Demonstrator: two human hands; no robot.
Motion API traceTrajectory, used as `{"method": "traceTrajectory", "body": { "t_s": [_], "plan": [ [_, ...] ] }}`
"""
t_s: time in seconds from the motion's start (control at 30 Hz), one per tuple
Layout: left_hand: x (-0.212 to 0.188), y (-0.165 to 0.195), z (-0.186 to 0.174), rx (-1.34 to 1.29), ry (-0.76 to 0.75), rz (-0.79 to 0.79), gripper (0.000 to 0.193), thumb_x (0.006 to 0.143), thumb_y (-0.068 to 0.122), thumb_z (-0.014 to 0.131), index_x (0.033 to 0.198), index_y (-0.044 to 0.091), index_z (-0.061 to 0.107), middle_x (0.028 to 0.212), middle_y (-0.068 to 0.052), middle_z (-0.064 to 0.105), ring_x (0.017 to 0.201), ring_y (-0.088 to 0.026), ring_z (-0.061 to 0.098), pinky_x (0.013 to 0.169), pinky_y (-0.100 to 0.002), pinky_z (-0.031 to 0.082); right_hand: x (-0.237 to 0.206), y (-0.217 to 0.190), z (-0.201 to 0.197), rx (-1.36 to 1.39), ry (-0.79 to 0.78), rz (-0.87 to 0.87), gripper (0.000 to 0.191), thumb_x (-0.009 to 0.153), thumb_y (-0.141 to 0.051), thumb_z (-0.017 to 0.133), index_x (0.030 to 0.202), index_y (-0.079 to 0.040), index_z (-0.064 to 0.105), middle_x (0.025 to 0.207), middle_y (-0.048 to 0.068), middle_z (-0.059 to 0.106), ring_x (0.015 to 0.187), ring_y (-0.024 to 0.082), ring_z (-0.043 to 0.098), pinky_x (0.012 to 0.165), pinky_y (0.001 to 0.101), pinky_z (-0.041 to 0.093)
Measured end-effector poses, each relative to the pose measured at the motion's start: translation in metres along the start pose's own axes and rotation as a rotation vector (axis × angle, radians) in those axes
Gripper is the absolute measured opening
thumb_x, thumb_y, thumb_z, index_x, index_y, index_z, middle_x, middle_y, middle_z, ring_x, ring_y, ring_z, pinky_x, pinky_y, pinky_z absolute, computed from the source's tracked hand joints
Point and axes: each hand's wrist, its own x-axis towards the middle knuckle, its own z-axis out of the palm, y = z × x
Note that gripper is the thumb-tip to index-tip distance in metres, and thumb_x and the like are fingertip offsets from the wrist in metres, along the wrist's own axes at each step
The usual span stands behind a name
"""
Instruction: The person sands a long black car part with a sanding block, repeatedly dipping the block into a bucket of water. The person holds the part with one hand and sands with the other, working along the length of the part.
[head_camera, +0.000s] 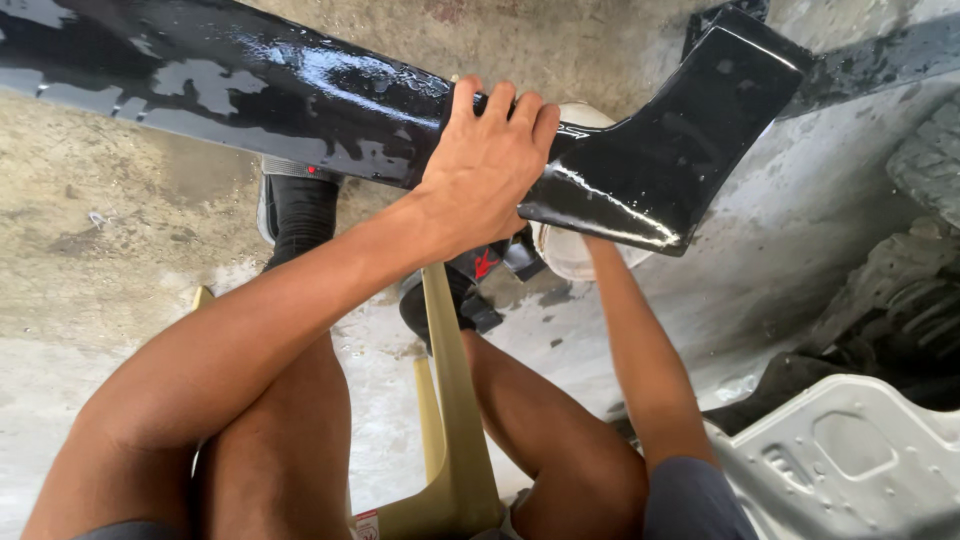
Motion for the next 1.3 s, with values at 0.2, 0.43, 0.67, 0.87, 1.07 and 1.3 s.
{"method": "traceTrajectory", "body": {
  "t_s": [0.2,0.43,0.67,0.87,1.07,1.3],
  "plan": [
    [0.001,0.000,0.003,0.024,-0.011,-0.013,0.098,0.051,0.041,0.090,0.130,-0.005,0.056,0.114,-0.017,0.061,0.113,-0.035,0.055,0.099,-0.056,0.035,-0.044,-0.006,0.002,0.293,-0.192,-0.003,0.038,0.094,0.002,0.070,0.130,-0.004,0.062,0.132,0.010,0.064,0.124,0.021,0.062,0.107,0.0356,0.049],
    [-0.007,-0.008,0.011,0.044,0.005,-0.026,0.096,0.050,0.046,0.091,0.126,-0.004,0.057,0.111,-0.016,0.061,0.110,-0.034,0.055,0.099,-0.056,0.035,-0.138,-0.043,-0.123,0.324,-0.222,0.031,0.026,0.088,0.013,0.071,0.102,-0.001,0.054,0.136,0.009,0.051,0.127,0.018,0.053,0.107,0.0311,0.047],
    [-0.023,-0.016,0.029,0.074,-0.057,-0.030,0.087,0.057,0.043,0.088,0.125,-0.003,0.058,0.111,-0.015,0.061,0.109,-0.033,0.056,0.100,-0.055,0.035,-0.138,-0.156,-0.176,-0.144,0.146,-0.188,0.031,0.088,0.003,0.079,0.115,-0.002,0.065,0.143,0.013,0.057,0.127,0.025,0.061,0.108,0.0377,0.052],
    [-0.019,-0.019,0.023,0.031,-0.045,-0.059,0.100,0.055,0.050,0.089,0.131,-0.003,0.053,0.114,-0.016,0.061,0.110,-0.033,0.055,0.101,-0.054,0.035,-0.061,-0.219,-0.066,-0.374,0.085,-0.508,0.027,0.086,-0.004,0.083,0.110,-0.003,0.070,0.141,0.017,0.059,0.129,0.037,0.058,0.110,0.0450,0.049],
    [-0.024,-0.037,0.002,0.045,-0.185,-0.032,0.126,0.055,0.064,0.088,0.149,-0.004,0.039,0.128,-0.018,0.056,0.122,-0.033,0.050,0.105,-0.054,0.031,-0.085,-0.236,-0.079,-0.350,-0.138,-0.506,0.026,0.084,-0.004,0.083,0.107,-0.003,0.071,0.142,0.017,0.060,0.128,0.038,0.059,0.107,0.0450,0.051],
    [-0.050,-0.084,-0.023,0.201,-0.306,-0.130,0.133,0.046,0.067,0.091,0.149,0.004,0.038,0.139,-0.019,0.051,0.136,-0.040,0.040,0.107,-0.070,0.016,-0.032,-0.228,-0.115,-0.494,0.090,-0.522,0.025,0.087,-0.003,0.085,0.109,-0.002,0.073,0.140,0.021,0.061,0.126,0.039,0.059,0.106,0.0441,0.050]
  ]
}}
